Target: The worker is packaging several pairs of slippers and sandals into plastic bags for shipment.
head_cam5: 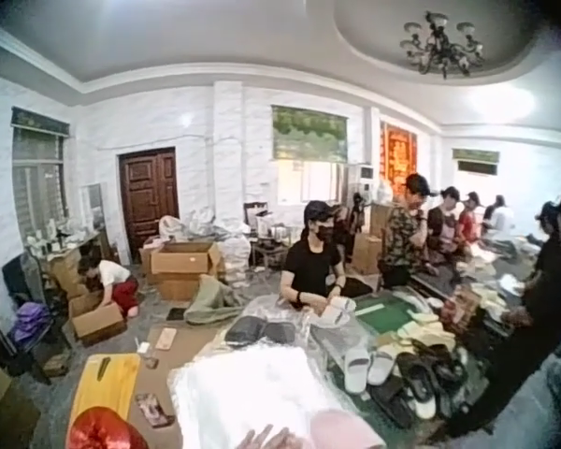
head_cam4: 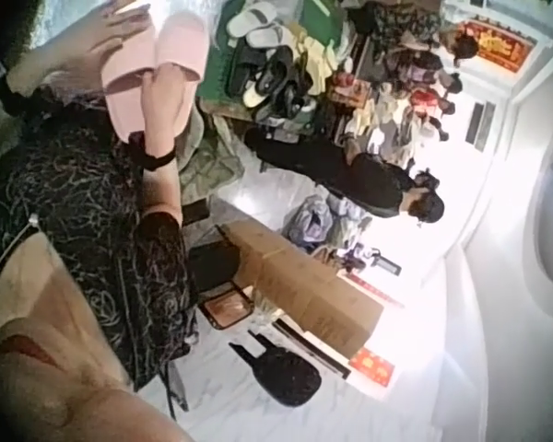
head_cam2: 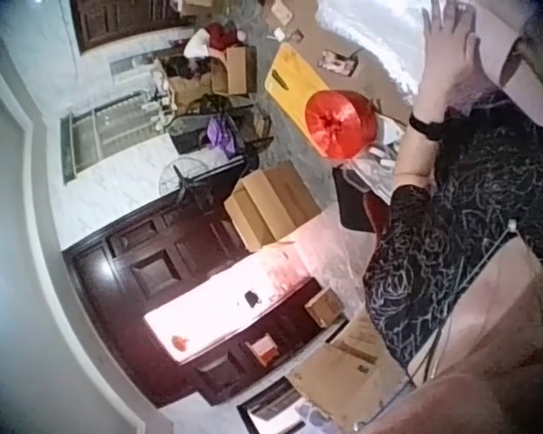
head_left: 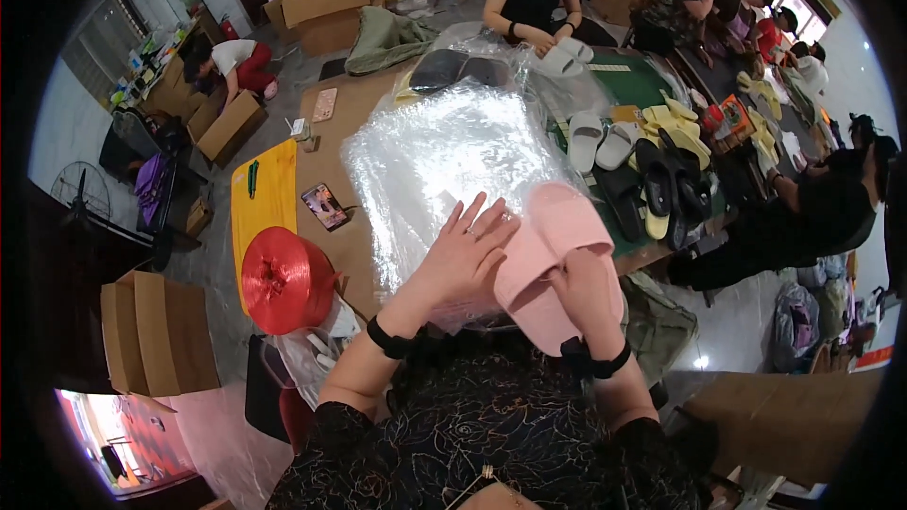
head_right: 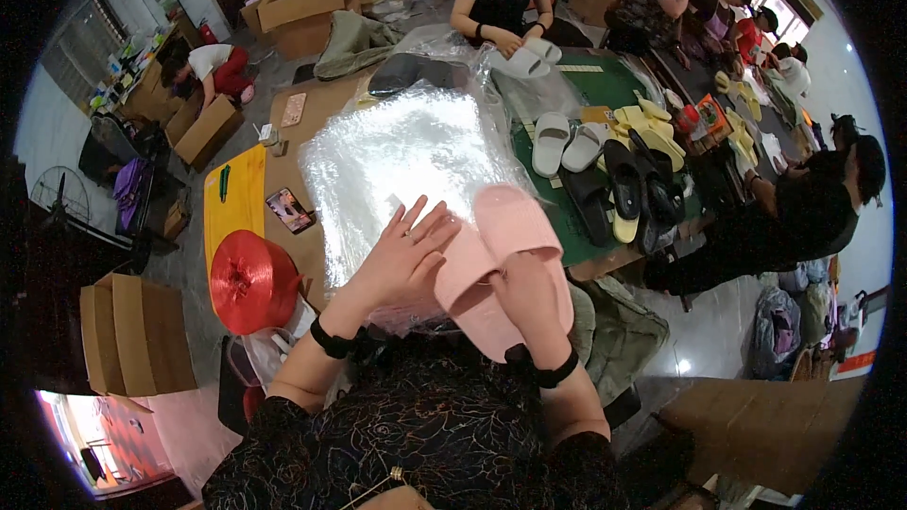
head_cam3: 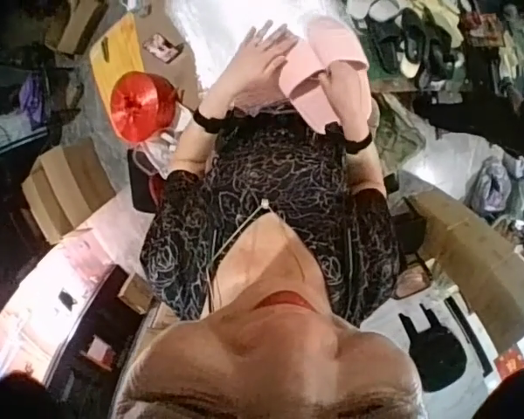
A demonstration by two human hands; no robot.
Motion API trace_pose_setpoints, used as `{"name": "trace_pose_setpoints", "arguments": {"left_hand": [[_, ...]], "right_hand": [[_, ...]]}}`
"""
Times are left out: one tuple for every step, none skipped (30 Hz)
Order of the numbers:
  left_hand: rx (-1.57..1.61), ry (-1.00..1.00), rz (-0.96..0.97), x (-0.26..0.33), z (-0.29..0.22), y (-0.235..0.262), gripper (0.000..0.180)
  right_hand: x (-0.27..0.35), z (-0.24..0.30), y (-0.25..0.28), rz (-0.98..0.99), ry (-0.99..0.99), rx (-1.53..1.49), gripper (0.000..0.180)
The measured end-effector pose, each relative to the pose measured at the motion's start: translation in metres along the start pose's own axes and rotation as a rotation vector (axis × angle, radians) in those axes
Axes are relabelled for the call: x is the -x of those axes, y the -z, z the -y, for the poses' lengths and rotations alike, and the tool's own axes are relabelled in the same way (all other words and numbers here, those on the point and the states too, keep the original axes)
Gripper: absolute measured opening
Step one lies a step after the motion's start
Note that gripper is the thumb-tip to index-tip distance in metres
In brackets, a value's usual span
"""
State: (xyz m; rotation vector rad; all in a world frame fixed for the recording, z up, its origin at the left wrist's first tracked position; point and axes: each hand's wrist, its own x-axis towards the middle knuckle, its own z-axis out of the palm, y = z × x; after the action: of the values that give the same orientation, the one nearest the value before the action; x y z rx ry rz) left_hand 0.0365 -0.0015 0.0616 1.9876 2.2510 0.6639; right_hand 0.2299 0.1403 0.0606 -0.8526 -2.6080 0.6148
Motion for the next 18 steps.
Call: {"name": "trace_pose_setpoints", "arguments": {"left_hand": [[0.044,-0.007,-0.006,-0.001,-0.004,0.001,0.045],[0.049,-0.035,0.012,-0.003,-0.009,0.008,0.045],[0.054,-0.030,0.056,-0.002,-0.014,0.015,0.045],[0.073,-0.051,0.106,-0.006,-0.018,0.016,0.045],[0.174,-0.102,0.066,-0.003,-0.019,0.021,0.046],[0.220,-0.130,0.106,-0.004,-0.025,0.026,0.046],[0.258,-0.165,0.119,-0.003,-0.029,0.029,0.046],[0.291,-0.186,0.130,0.000,-0.032,0.033,0.046],[0.300,-0.210,0.148,0.009,-0.029,0.033,0.046],[0.328,-0.205,0.137,0.019,-0.027,0.033,0.046],[0.348,-0.245,0.153,0.009,-0.041,0.032,0.046],[0.356,-0.297,0.190,0.003,-0.050,0.029,0.046],[0.434,-0.283,0.207,0.010,-0.049,0.031,0.046],[0.516,-0.270,0.226,0.016,-0.049,0.033,0.047],[0.408,-0.258,0.244,0.020,-0.047,0.036,0.048],[0.411,-0.276,0.271,0.020,-0.044,0.039,0.048],[0.448,-0.205,0.267,0.017,-0.041,0.042,0.050],[0.487,-0.136,0.265,0.013,-0.038,0.042,0.051]], "right_hand": [[-0.004,0.009,-0.002,0.063,0.065,-0.053,0.020],[-0.006,0.018,-0.004,0.114,0.111,-0.105,0.022],[-0.011,0.028,-0.011,0.150,0.080,-0.088,0.021],[-0.017,0.033,-0.020,0.177,0.024,-0.060,0.021],[-0.022,0.034,-0.032,0.197,0.017,-0.006,0.020],[-0.022,0.023,-0.050,0.214,-0.006,0.055,0.019],[-0.018,-0.004,-0.094,-0.035,0.303,0.071,0.019],[-0.017,-0.023,-0.131,-0.277,0.623,0.100,0.019],[-0.012,-0.027,-0.127,-0.284,0.594,0.111,0.019],[-0.008,-0.031,-0.123,-0.275,0.543,0.090,0.020],[-0.087,0.043,-0.160,-0.303,0.455,0.080,0.020],[-0.132,0.073,-0.175,-0.315,0.378,0.065,0.020],[-0.134,0.069,-0.178,-0.300,0.340,0.030,0.020],[-0.133,0.066,-0.175,-0.286,0.298,-0.001,0.020],[-0.131,0.063,-0.168,-0.280,0.249,-0.035,0.020],[-0.129,0.058,-0.161,-0.276,0.197,-0.070,0.020],[-0.128,0.052,-0.151,-0.275,0.149,-0.105,0.021],[-0.126,0.041,-0.139,-0.275,0.097,-0.137,0.021]]}}
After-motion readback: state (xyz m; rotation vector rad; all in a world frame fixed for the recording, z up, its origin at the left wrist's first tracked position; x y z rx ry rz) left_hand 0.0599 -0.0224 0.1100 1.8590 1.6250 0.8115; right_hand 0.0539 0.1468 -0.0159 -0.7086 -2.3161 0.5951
